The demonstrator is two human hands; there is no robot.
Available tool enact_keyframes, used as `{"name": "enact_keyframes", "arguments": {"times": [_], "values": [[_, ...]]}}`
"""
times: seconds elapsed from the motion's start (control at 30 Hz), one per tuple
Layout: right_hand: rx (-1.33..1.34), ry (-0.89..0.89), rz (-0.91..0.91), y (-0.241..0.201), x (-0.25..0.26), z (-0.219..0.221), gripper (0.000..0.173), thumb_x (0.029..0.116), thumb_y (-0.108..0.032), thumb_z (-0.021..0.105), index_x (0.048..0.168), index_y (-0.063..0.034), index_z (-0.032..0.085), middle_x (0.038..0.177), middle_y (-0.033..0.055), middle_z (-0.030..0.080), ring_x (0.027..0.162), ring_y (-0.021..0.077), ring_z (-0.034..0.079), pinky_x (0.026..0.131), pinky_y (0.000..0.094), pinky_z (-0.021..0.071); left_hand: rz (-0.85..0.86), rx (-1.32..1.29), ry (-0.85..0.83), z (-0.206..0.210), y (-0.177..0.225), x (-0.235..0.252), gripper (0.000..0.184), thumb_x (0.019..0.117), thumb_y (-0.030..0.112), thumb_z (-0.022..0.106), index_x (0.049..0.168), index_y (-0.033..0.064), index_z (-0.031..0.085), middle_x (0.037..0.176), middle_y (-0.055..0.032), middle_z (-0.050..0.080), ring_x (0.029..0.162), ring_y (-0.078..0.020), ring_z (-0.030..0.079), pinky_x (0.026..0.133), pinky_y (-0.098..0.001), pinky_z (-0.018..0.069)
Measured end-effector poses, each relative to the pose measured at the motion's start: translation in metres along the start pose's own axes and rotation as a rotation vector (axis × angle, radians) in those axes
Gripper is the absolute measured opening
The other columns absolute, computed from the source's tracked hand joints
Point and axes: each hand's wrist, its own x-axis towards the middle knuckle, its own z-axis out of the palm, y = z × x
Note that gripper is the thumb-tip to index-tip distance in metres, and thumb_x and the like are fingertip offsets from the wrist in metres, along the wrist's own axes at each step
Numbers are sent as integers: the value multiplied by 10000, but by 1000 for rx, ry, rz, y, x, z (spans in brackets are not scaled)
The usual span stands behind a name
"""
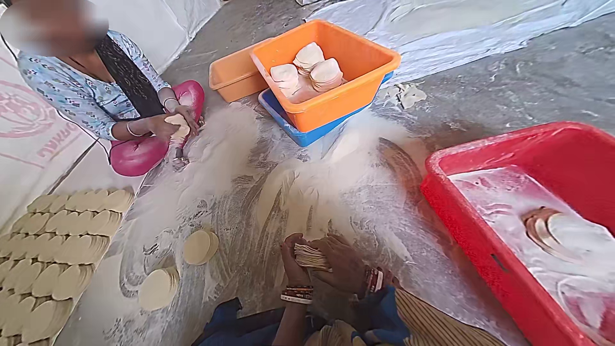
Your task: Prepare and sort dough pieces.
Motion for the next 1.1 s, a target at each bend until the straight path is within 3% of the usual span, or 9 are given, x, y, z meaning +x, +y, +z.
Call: {"name": "enact_keyframes", "arguments": {"times": [0.07, 0.13, 0.33, 0.57, 0.73, 0.9, 0.97, 1.03, 1.1], "values": [[-70, -174, 22, 11, -8, 15, 546, 819, -515, 767, 1224, -153, 714, 1161, 11, 729, 1158, 149, 648, 1091, 343, 439, 1, 25, 11, 1, -4, 2, 708, 1067, 449, 0, 975, 73, 593, 643, 66, 622, 620, -38, 638, 658, -217, 558], [-66, -37, -51, 27, -16, 42, 477, 830, -548, 742, 1137, -182, 738, 1051, -2, 745, 1044, 133, 690, 991, 331, 513, 14, 70, 14, -3, -3, 2, 696, 1059, 432, -13, 1008, 60, 573, 625, 59, 616, 620, -67, 644, 697, -259, 573], [-38, -38, 29, 42, -38, 69, 724, 742, -680, 756, 1247, -165, 698, 1188, 3, 716, 1208, 139, 617, 1134, 330, 405, -22, 14, 39, 2, -3, 0, 726, 1063, 470, -20, 951, 90, 589, 618, 67, 611, 595, -44, 632, 650, -228, 562], [1, 49, -27, 17, -18, 23, 587, 804, -630, 745, 1209, -205, 719, 1157, -39, 726, 1198, 87, 629, 1120, 297, 436, -10, 12, 24, -1, 0, -3, 708, 1061, 458, -23, 981, 84, 574, 645, 60, 633, 622, -58, 658, 662, -245, 582], [-27, -24, -111, 43, -27, 61, 499, 826, -568, 744, 1144, -183, 737, 1050, -5, 742, 1082, 121, 675, 1064, 334, 471, -4, 61, 5, 0, -5, 1, 703, 1052, 461, -19, 989, 85, 572, 625, 69, 620, 635, -81, 655, 732, -295, 582], [58, 142, -71, 10, -7, 14, 621, 836, -660, 694, 1249, -196, 682, 1173, -23, 710, 1172, 103, 629, 1083, 306, 456, 14, 71, 27, 0, -3, -3, 696, 1061, 438, -15, 995, 75, 574, 660, 68, 640, 630, -36, 651, 660, -219, 568], [60, 335, -256, 7, 17, 19, 544, 900, -632, 616, 1185, -178, 707, 1036, 6, 728, 1002, 154, 681, 963, 368, 523, 15, 47, 12, 0, -7, -3, 683, 1066, 430, -2, 990, 77, 577, 653, 74, 614, 622, -29, 621, 658, -208, 545], [78, -95, -182, -60, 74, -95, 349, 945, -419, 685, 1143, -132, 682, 986, 61, 744, 907, 231, 738, 824, 451, 599, 30, 68, -9, 0, -7, -2, 664, 1062, 409, -7, 1000, 71, 561, 658, 77, 615, 638, -39, 634, 692, -225, 562], [229, -88, -126, -101, 103, -154, 302, 893, -315, 737, 1046, -55, 714, 914, 127, 753, 810, 306, 754, 716, 486, 620, 42, 74, 0, -3, -3, -3, 661, 1055, 403, -14, 1000, 78, 559, 660, 77, 629, 649, -50, 650, 705, -239, 570]]}}
